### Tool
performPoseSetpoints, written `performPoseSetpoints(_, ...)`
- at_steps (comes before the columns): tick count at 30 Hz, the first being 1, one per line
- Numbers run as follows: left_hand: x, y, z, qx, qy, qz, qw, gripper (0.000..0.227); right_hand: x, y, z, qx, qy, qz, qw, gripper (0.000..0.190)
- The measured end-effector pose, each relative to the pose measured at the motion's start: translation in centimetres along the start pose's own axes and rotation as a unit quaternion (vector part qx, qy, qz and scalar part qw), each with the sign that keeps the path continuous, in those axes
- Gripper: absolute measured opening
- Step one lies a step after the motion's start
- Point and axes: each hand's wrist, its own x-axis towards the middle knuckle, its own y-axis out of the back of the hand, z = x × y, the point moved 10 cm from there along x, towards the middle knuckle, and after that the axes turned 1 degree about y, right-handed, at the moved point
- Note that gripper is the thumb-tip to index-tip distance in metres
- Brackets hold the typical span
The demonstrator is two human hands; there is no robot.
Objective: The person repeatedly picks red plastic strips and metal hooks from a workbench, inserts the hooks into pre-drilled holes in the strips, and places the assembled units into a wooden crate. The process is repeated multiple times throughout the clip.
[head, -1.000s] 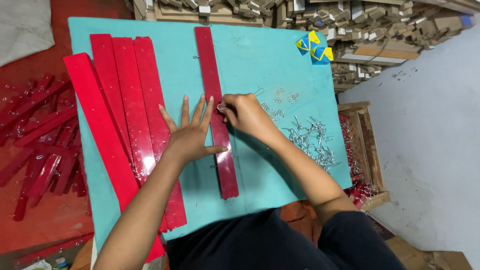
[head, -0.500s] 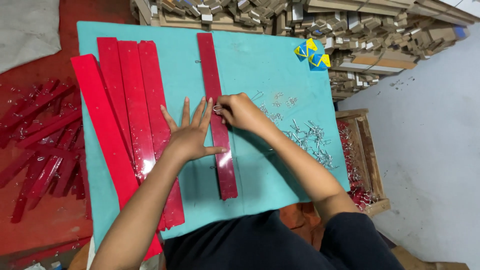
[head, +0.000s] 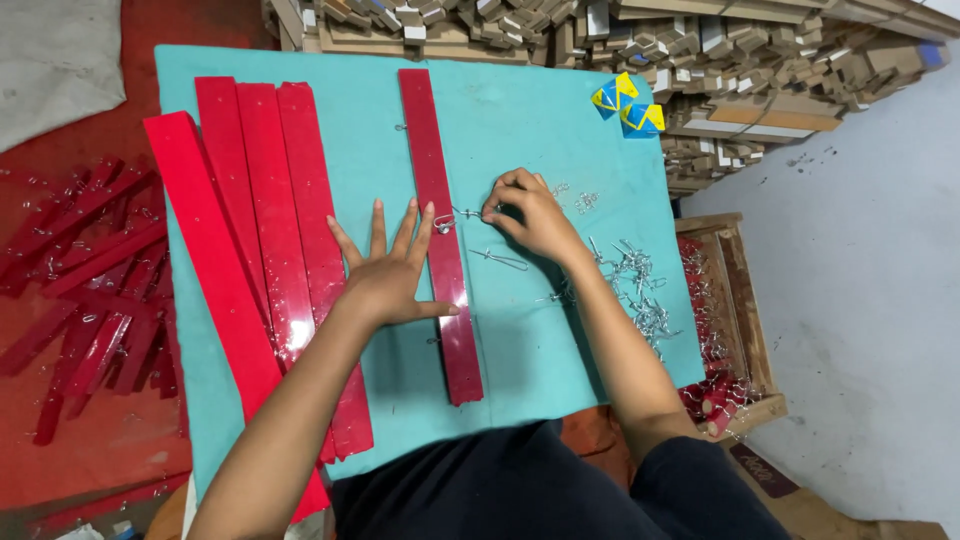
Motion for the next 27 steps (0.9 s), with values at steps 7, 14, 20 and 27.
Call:
performPoseSetpoints(7, 1.0, 1.1, -1.2, -0.023, -0.008, -0.004, 1.000, 0.127, 0.2, 1.4, -0.4, 0.115, -0.031, 0.006, 0.993, 0.010)
performPoseSetpoints(14, 2.6, 6.2, -0.3, -0.115, -0.037, 0.074, 0.990, 0.134, 1.8, 2.8, -2.1, 0.253, -0.030, 0.038, 0.966, 0.021)
performPoseSetpoints(20, 4.0, 4.8, -1.9, -0.055, -0.012, 0.082, 0.995, 0.146, 6.3, 0.8, 0.2, 0.328, -0.022, -0.003, 0.944, 0.020)
performPoseSetpoints(27, 4.3, 4.3, -2.3, -0.045, -0.009, 0.094, 0.994, 0.148, 10.2, 1.6, -0.2, 0.160, -0.037, -0.026, 0.986, 0.012)
